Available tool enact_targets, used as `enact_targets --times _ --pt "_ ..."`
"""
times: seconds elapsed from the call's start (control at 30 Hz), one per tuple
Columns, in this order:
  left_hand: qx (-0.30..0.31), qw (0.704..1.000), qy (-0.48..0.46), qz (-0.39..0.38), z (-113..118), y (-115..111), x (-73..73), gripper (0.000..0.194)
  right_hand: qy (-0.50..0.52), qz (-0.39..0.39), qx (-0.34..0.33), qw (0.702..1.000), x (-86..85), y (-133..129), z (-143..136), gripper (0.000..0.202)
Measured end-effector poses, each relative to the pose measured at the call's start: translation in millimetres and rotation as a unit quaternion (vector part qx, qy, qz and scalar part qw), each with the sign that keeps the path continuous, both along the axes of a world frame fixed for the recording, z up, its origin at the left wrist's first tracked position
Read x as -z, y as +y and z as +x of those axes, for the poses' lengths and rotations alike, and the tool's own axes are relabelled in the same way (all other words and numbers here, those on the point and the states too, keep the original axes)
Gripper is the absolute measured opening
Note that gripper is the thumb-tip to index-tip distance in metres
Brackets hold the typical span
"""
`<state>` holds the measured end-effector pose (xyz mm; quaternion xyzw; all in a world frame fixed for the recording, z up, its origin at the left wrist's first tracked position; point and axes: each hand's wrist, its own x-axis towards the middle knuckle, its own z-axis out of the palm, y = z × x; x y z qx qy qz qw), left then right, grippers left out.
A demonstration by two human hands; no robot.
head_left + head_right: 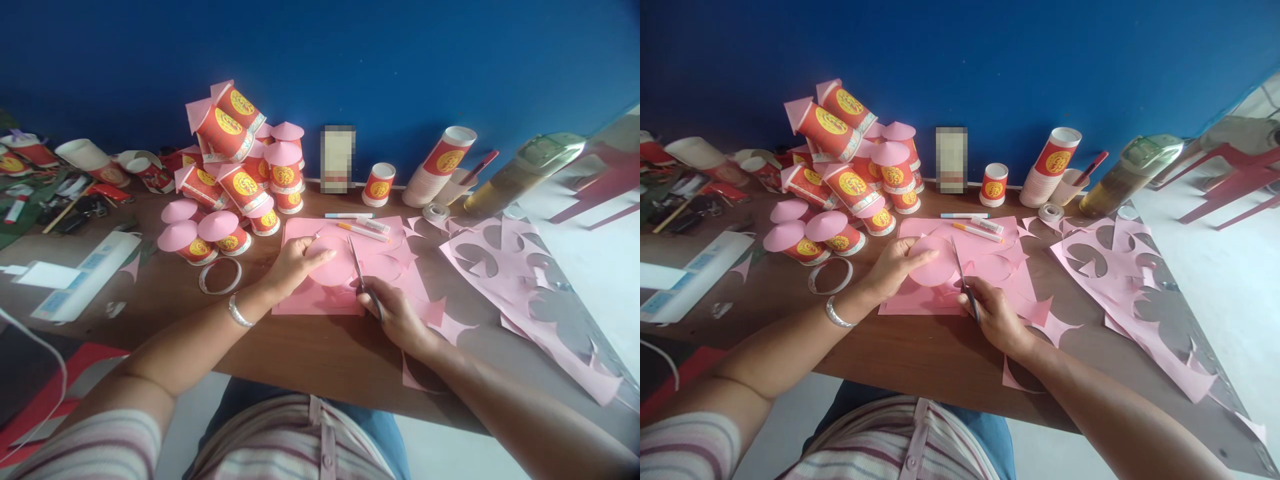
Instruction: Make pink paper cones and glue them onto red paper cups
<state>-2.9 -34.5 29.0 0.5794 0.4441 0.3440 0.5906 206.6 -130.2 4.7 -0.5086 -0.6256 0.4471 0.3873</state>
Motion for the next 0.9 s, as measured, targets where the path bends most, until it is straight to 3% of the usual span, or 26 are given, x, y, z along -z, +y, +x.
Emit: enact_targets --times 0.9 --pt "-0.017 0.999 0.015 0.028 -4.2 3.5 -3.0 0.035 0.05 -0.019 -0.012 0.998 -2.1 -1.4 -1.2 0.057"
